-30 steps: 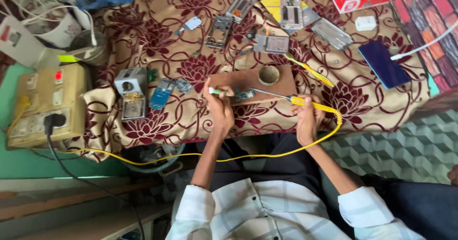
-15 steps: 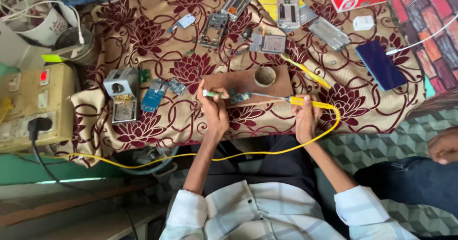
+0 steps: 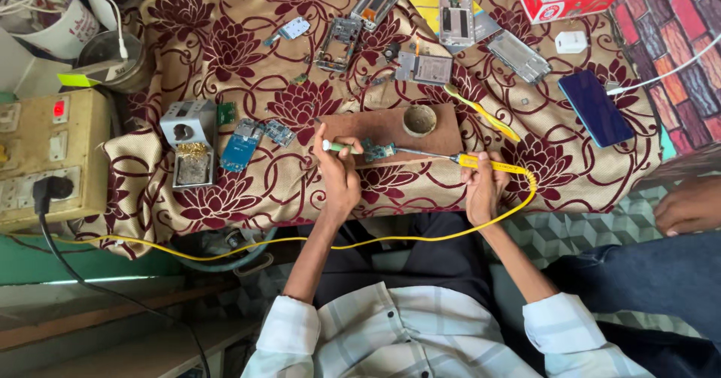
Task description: The person uses a soldering iron and solder wire to solder components on a small blue circuit board. They repeatedly apply solder to various points on the board while holding it steady with their other hand.
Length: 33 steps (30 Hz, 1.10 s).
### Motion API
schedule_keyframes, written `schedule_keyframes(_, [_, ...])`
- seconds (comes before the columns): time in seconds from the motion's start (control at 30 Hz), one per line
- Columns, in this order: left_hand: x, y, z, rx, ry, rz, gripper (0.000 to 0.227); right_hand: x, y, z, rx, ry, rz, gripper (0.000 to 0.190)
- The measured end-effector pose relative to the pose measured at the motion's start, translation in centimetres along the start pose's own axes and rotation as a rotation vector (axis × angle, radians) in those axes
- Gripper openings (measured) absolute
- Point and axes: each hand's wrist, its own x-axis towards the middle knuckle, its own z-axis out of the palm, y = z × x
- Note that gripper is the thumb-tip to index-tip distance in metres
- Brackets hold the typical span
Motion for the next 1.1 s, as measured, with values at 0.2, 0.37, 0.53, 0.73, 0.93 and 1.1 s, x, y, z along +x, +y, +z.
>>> schedule_keyframes(0.2, [0.2,0.2,0.1,0.015,-0.002,-0.12,0.057,0.4,-1.5,0.8,-0.166,-0.029,-0.035,0.021])
schedule_keyframes(0.37, [-0.4,0.1,-0.2,0.073,-0.014,-0.042,0.063,0.6,-4.9,2.5,-0.456,-0.151,-0.104,0.022])
schedule_keyframes(0.53, [0.4,-0.3,0.4,-0.021,-0.003,-0.119,0.073,1.6,-8.3,5.9,-0.869,-0.248,-0.242,0.019])
schedule_keyframes(0.73, [0.1,-0.3,0.2,-0.012,-0.017,-0.101,0.071,2.6,-10.7,9.7,-0.902,-0.515,-0.364,0.022])
schedule_keyframes(0.93, [0.6,0.9,0.2,-0.001,-0.023,-0.04,0.083,4.8,-11.5,11.6,-1.084,-0.563,-0.408,0.037])
schedule_keyframes(1.1, [0.7,0.7,0.4,-0.052,-0.018,-0.076,0.079,6.2,-9.7,11.4,-1.16,-0.481,-0.518,0.032])
